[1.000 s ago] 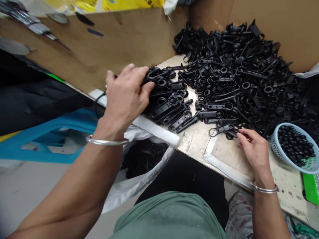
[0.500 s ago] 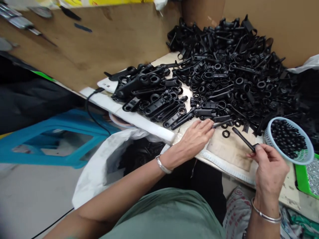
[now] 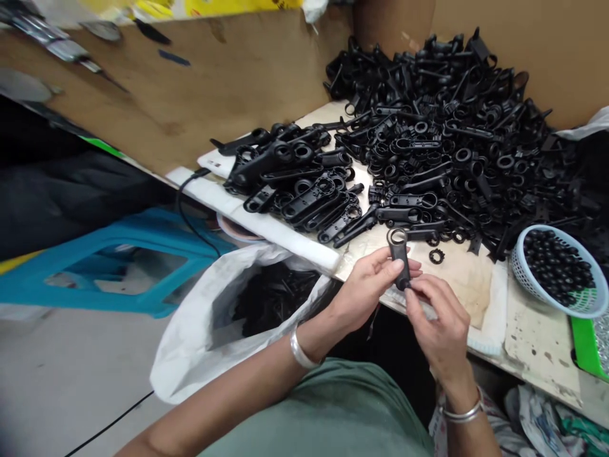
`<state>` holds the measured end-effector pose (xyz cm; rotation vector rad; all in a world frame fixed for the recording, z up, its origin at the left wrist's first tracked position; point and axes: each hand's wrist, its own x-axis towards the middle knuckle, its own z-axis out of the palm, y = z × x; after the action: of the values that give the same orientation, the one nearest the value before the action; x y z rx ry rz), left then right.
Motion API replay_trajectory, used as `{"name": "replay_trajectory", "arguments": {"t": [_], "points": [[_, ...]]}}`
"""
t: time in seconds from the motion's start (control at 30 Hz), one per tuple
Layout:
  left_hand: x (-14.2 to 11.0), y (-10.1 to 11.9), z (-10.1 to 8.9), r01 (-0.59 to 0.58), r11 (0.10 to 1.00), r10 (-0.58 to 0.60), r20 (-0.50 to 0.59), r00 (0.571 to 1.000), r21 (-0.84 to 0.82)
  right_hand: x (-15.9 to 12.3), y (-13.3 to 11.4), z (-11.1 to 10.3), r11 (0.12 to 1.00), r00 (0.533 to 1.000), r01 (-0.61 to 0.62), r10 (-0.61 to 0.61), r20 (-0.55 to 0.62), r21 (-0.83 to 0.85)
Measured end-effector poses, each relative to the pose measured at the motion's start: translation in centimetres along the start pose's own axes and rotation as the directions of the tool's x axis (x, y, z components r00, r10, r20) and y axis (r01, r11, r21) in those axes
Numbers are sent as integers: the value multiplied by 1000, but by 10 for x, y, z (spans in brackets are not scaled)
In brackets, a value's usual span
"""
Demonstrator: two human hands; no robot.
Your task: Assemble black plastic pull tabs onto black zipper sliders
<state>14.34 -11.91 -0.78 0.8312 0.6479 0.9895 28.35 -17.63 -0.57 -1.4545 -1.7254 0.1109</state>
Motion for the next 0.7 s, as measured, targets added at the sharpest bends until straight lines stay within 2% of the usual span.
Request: {"name": "replay_trajectory", "arguments": {"t": [0.07, 0.13, 0.2, 0.27, 0.33, 0.47, 0.53, 0.6, 0.7], "points": [[1, 2, -3, 9, 1000, -10, -55, 998, -21, 12, 15, -6, 995, 997, -37, 44, 70, -93], [2, 6, -7, 13, 1000, -12, -55, 998, 19, 26, 33, -11, 959, 994, -47, 74, 86, -279], [1, 9, -9, 23, 999, -21, -44, 999, 39, 36, 48, -11, 902, 984, 12, 67, 167, -431], [-1, 9, -10, 37, 999, -36, -31, 999, 25, 43, 56, -9, 877, 960, 82, 58, 272, -474], [-2, 8, -12, 60, 998, -60, -12, 998, -5, 45, 60, -9, 890, 946, 99, 54, 319, -444], [-3, 4, -15, 106, 990, -106, 11, 994, -94, 42, 61, -18, 976, 970, -61, 107, 216, -211], [-3, 1, -15, 124, 983, -124, 13, 992, -135, 39, 60, -21, 991, 974, -107, 121, 190, -81], [-3, -1, -14, 144, 976, -143, 24, 990, -164, 36, 60, -20, 997, 977, -60, 68, 200, -43], [-4, -3, -13, 157, 971, -153, 35, 988, -179, 30, 62, -16, 988, 985, 74, -51, 166, -135]]}}
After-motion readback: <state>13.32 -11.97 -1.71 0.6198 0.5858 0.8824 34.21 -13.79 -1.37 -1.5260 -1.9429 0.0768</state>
